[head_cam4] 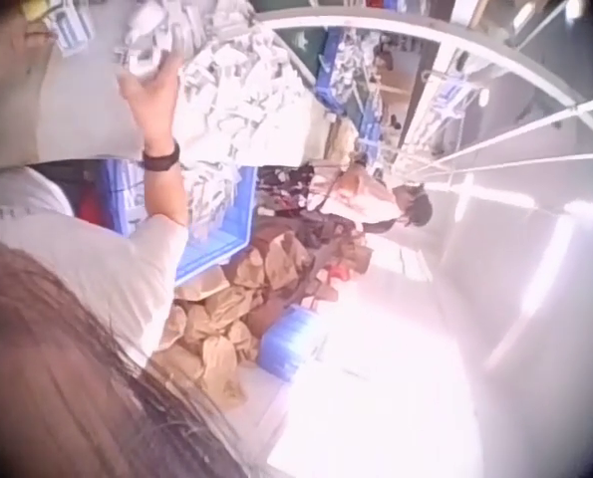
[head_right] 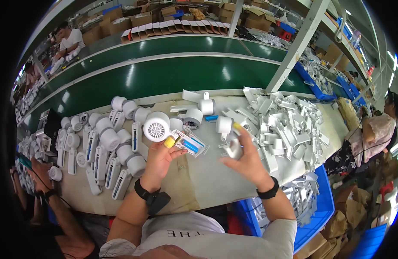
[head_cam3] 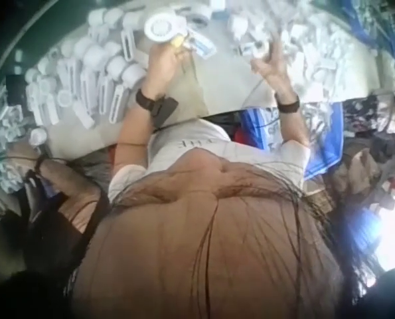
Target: Assembling plastic components of hair dryers on a factory production line.
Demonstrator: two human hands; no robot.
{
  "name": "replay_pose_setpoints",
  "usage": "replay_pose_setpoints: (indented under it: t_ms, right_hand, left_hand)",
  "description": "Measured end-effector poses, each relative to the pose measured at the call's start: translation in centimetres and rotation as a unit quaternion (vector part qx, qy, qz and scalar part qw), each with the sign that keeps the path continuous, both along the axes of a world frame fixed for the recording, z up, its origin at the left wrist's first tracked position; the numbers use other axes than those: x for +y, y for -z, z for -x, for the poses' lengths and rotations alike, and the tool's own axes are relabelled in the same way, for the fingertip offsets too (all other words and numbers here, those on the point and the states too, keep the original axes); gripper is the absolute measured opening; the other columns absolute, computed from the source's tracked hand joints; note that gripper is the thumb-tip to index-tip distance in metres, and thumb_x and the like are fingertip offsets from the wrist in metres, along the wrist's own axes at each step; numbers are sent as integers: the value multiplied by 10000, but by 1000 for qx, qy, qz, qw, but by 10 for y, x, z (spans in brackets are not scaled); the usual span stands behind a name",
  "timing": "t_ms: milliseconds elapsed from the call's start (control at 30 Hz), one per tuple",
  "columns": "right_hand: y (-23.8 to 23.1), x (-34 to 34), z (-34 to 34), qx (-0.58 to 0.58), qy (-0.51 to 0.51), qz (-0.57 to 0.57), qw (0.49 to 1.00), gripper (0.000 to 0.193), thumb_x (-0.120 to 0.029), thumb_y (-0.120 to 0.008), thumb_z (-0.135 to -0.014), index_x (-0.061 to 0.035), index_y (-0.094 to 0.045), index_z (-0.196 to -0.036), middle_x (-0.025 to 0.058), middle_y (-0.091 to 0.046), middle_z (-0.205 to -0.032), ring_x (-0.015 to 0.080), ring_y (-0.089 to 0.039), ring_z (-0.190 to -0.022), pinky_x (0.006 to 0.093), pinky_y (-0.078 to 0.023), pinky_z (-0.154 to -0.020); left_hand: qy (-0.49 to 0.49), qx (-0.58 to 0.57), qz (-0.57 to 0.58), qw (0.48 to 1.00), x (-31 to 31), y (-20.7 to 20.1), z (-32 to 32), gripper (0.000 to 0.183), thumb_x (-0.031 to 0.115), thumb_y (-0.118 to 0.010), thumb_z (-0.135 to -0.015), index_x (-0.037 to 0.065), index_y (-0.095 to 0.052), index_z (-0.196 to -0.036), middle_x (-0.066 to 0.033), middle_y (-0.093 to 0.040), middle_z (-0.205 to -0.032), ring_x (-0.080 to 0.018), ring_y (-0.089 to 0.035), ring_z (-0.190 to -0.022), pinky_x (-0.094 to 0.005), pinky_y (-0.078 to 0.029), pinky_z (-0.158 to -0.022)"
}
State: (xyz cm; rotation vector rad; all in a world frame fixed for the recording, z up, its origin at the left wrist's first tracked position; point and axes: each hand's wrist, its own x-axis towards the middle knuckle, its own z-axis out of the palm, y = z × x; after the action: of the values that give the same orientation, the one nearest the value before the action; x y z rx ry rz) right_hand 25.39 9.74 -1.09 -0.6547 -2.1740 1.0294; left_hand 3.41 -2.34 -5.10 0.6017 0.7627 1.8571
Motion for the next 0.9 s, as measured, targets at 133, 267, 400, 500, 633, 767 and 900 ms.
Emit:
replay_pose_setpoints:
  t_ms: [133, 267, 400, 500, 633, 767, 900]
  right_hand:
    - [-15, -29, 55, -86, -23, -194, 977, 686, -91, -764, -614, -82, -445, -1221, 114, -552, -979, 255, -549, -734, 347, -470, -674]
    - [-19, -38, 82, -3, -39, -271, 962, 640, -137, -776, -596, -83, -490, -1166, 132, -585, -908, 293, -549, -753, 362, -472, -658]
    - [-11, -42, 86, 0, -58, -255, 965, 645, -129, -772, -599, -83, -481, -1173, 129, -593, -946, 290, -562, -783, 351, -474, -665]
    - [-6, -43, 85, 3, -53, -226, 973, 647, -117, -767, -609, -81, -472, -1184, 127, -590, -984, 295, -570, -822, 337, -473, -709]
    - [-3, -43, 84, 44, -75, -74, 993, 607, -93, -750, -644, -65, -469, -1181, 114, -584, -1042, 259, -579, -915, 316, -462, -790]
    - [-11, -42, 80, 26, -84, -90, 992, 572, -47, -721, -683, -41, -452, -1188, 94, -563, -1110, 193, -544, -1033, 290, -430, -872]
    - [-5, -46, 81, 84, -115, -38, 989, 599, -30, -720, -680, -35, -430, -1204, 93, -540, -1140, 183, -515, -1069, 300, -404, -906]
  left_hand:
    - [-43, 3, 2, 999, 0, 0, -1, 340, 175, -552, -866, 2, -478, -1148, -99, -556, -1097, -213, -574, -964, -381, -507, -813]
    - [-63, -29, -39, 997, 0, 3, 0, 330, 170, -546, -869, -5, -485, -1142, -101, -561, -1093, -207, -578, -959, -375, -510, -808]
    - [-76, -21, -58, 995, -1, -3, -4, 314, 166, -540, -874, -2, -499, -1136, -103, -567, -1088, -204, -581, -950, -364, -512, -801]
    - [-73, -18, -48, 996, -1, -4, -6, 302, 157, -537, -875, 1, -510, -1132, -107, -570, -1086, -204, -582, -951, -355, -510, -801]
    - [-100, 28, -49, 993, -1, 3, -7, 298, 106, -551, -861, -6, -507, -1134, -104, -568, -1094, -196, -576, -959, -347, -507, -807]
    - [-118, 81, -63, 988, -2, 3, -14, 289, 69, -557, -852, -15, -511, -1124, -101, -570, -1096, -193, -573, -961, -341, -504, -816]
    - [-106, 29, -92, 990, -5, -9, -18, 269, 127, -515, -879, -2, -514, -1115, -115, -576, -1080, -226, -577, -955, -407, -486, -838]
